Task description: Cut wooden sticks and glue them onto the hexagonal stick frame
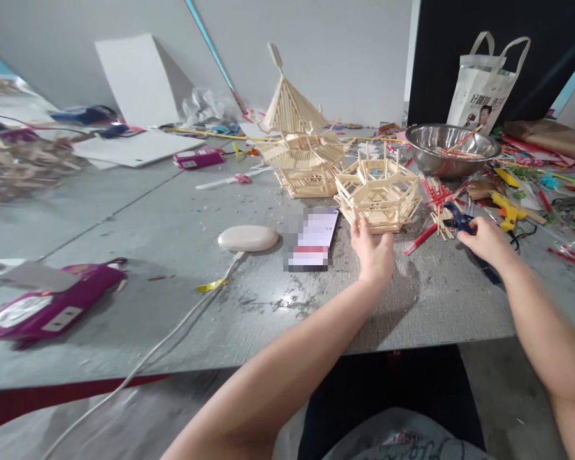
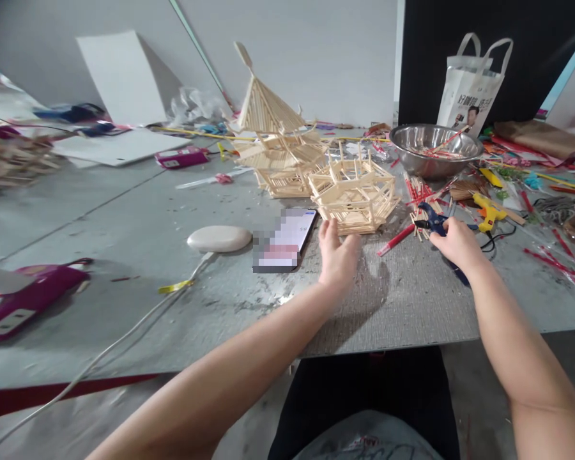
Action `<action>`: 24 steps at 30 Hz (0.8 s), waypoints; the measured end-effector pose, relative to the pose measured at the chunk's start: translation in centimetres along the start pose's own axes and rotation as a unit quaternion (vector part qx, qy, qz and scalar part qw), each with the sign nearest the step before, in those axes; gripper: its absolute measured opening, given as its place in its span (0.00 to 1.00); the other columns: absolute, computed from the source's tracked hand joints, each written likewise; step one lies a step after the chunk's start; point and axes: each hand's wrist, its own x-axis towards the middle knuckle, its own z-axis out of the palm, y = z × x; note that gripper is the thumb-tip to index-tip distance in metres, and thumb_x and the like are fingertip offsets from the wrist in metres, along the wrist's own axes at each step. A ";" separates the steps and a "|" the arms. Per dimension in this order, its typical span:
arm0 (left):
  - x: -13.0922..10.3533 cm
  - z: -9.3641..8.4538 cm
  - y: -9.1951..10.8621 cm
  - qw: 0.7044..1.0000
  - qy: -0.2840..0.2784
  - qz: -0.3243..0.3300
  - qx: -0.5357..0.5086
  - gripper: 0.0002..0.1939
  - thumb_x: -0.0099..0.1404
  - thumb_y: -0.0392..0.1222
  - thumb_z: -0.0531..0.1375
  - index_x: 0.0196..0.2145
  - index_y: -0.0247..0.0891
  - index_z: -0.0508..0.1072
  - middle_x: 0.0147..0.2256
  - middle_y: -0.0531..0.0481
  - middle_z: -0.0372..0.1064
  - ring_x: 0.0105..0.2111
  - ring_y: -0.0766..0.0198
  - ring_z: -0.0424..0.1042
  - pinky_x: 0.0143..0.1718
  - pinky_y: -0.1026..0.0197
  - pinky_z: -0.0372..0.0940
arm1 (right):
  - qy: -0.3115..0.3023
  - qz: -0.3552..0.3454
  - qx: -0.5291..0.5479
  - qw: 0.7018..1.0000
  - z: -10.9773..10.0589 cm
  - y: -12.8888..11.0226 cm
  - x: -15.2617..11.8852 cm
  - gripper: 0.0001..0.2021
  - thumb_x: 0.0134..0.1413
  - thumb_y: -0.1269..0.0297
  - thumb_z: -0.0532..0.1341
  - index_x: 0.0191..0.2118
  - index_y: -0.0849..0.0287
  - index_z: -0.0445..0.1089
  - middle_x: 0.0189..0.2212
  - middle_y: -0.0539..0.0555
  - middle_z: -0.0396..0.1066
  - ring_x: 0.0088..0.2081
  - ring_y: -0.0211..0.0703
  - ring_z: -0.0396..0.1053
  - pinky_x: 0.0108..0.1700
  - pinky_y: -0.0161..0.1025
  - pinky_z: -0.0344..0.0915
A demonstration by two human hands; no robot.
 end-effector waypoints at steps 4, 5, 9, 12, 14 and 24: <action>-1.7 0.4 1.1 0.994 -0.012 0.095 0.053 0.25 0.53 0.36 0.57 0.50 0.45 0.63 0.59 0.45 0.50 0.61 0.51 0.44 0.60 0.47 0.41 | 0.074 0.002 0.105 0.992 -0.2 0.5 0.4 0.15 0.45 0.58 0.55 0.40 0.59 0.64 0.39 0.61 0.69 0.40 0.49 0.68 0.37 0.41 0.63; -1.8 0.3 1.3 0.991 -0.008 0.121 0.060 0.25 0.53 0.35 0.57 0.50 0.45 0.64 0.58 0.45 0.52 0.61 0.52 0.46 0.60 0.47 0.42 | 0.088 -0.006 0.127 0.988 -0.2 0.6 0.4 0.16 0.44 0.58 0.56 0.41 0.58 0.63 0.41 0.61 0.68 0.41 0.49 0.68 0.37 0.41 0.64; -1.4 -0.1 1.4 0.974 -0.075 0.207 0.049 0.20 0.56 0.35 0.54 0.47 0.40 0.66 0.52 0.42 0.62 0.55 0.56 0.57 0.57 0.50 0.51 | 0.149 -0.067 0.201 0.966 0.4 0.2 0.2 0.19 0.43 0.62 0.57 0.45 0.56 0.60 0.50 0.62 0.60 0.45 0.49 0.65 0.39 0.43 0.65; -1.3 0.0 1.2 0.971 -0.148 0.186 0.021 0.18 0.57 0.37 0.53 0.46 0.37 0.67 0.46 0.41 0.67 0.49 0.57 0.64 0.52 0.52 0.57 | 0.149 -0.123 0.254 0.948 1.0 -0.8 -0.5 0.22 0.43 0.63 0.57 0.47 0.56 0.56 0.53 0.64 0.55 0.44 0.46 0.66 0.39 0.43 0.66; -1.4 0.2 1.3 0.973 -0.176 0.149 -0.007 0.18 0.57 0.38 0.55 0.46 0.36 0.68 0.44 0.42 0.69 0.45 0.57 0.66 0.49 0.52 0.60 | 0.135 -0.170 0.263 0.940 1.4 -1.5 -1.1 0.20 0.43 0.63 0.57 0.45 0.55 0.56 0.52 0.63 0.56 0.45 0.46 0.66 0.41 0.43 0.67; -1.2 0.1 1.1 0.907 -0.347 -0.058 -0.231 0.30 0.60 0.64 0.46 0.34 0.34 0.73 0.28 0.47 0.70 0.28 0.61 0.68 0.32 0.59 0.64 | 0.200 -0.367 0.213 0.883 2.6 -2.8 -1.7 0.14 0.43 0.67 0.61 0.38 0.52 0.60 0.45 0.59 0.63 0.52 0.51 0.62 0.47 0.50 0.64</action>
